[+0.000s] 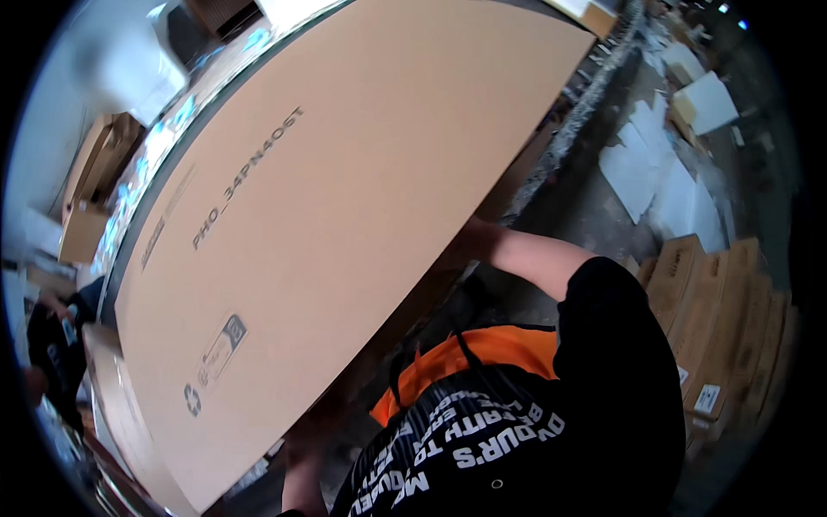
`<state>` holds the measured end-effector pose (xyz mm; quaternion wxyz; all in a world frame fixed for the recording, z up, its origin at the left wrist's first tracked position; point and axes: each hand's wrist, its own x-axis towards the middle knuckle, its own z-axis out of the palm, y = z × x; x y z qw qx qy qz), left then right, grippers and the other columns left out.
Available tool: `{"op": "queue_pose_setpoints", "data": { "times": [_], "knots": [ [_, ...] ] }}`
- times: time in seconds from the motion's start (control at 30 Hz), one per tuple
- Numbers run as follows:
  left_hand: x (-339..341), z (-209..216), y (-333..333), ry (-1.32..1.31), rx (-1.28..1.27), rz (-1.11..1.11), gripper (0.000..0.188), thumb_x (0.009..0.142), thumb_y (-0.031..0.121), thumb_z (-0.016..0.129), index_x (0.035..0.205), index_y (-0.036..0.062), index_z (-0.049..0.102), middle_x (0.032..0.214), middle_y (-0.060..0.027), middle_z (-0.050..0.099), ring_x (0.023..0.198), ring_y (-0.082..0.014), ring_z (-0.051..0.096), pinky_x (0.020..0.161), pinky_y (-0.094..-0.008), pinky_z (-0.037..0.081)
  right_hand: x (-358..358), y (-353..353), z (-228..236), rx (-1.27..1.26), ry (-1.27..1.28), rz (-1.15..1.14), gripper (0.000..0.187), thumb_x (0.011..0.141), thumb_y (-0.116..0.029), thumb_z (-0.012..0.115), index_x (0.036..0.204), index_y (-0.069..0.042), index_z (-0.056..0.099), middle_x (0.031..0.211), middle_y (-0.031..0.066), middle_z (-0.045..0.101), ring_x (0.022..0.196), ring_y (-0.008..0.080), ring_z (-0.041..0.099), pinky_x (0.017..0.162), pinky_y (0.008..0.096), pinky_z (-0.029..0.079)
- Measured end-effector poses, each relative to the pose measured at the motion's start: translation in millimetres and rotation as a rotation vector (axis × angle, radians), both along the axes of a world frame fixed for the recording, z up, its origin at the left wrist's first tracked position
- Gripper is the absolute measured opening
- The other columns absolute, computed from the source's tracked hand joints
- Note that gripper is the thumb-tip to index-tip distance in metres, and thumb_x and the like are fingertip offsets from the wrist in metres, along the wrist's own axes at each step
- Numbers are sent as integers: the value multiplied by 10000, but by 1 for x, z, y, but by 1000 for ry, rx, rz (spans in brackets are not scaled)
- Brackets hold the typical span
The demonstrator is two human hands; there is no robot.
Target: The person tapes the edges of a flat cardboard box using a tape dispenser, inserts large foam sheets into the box, and then continues taping the exterior seams to seal it.
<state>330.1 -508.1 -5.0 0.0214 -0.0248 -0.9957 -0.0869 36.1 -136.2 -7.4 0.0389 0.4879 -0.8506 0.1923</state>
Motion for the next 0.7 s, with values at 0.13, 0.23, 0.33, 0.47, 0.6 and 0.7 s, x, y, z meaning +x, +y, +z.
{"op": "queue_pose_setpoints", "data": {
  "times": [0.13, 0.23, 0.33, 0.47, 0.6, 0.7],
  "knots": [
    [55, -4, -64, 167, 292, 474, 629, 903, 477, 670, 1300, -3, 585, 1319, -220, 577, 1187, -415, 574, 976, -558, 463, -3, 13, 3, -53, 11, 0, 380, 934, -360, 613, 1232, -130, 667, 1255, 89, 630, 1178, 300, 584, 1021, 448, 451],
    [111, -49, -113, 119, -119, 322, 325, 966, 288, 583, 1187, 66, 668, 1149, -208, 678, 1065, -429, 628, 891, -518, 506, -10, 1, 10, -71, -5, 93, 370, 932, -342, 612, 1223, -120, 668, 1224, 95, 643, 1153, 297, 599, 995, 449, 468],
    [129, -30, -102, -27, -115, 479, 335, 957, 294, 595, 1188, 63, 668, 1156, -205, 678, 1080, -429, 623, 892, -518, 505, -11, -2, 12, -55, 6, 89, 359, 931, -323, 610, 1213, -109, 670, 1192, 101, 657, 1127, 294, 614, 969, 450, 484],
    [73, -34, -116, -200, -95, 394, 349, 946, 303, 611, 1190, 60, 669, 1166, -201, 677, 1101, -428, 617, 894, -517, 504, -2, -22, -3, -90, -12, 161, 346, 929, -299, 608, 1200, -95, 671, 1150, 110, 674, 1093, 290, 635, 934, 451, 507],
    [70, -64, -121, -3, -7, 571, 408, 967, 329, 570, 1294, 93, 624, 1262, -193, 640, 1180, -438, 572, 972, -553, 446, -6, -36, -21, -111, -131, 109, 423, 918, -415, 632, 1232, -134, 665, 1216, 88, 653, 1144, 302, 617, 958, 470, 495],
    [70, -56, -127, -95, -54, 580, 511, 968, 447, 549, 1337, 95, 583, 1334, -195, 589, 1224, -433, 528, 1016, -545, 390, 3, -38, -26, -114, -88, 71, 540, 916, -536, 613, 1287, -145, 644, 1330, 90, 603, 1242, 314, 561, 1041, 489, 436]
  ]
}}
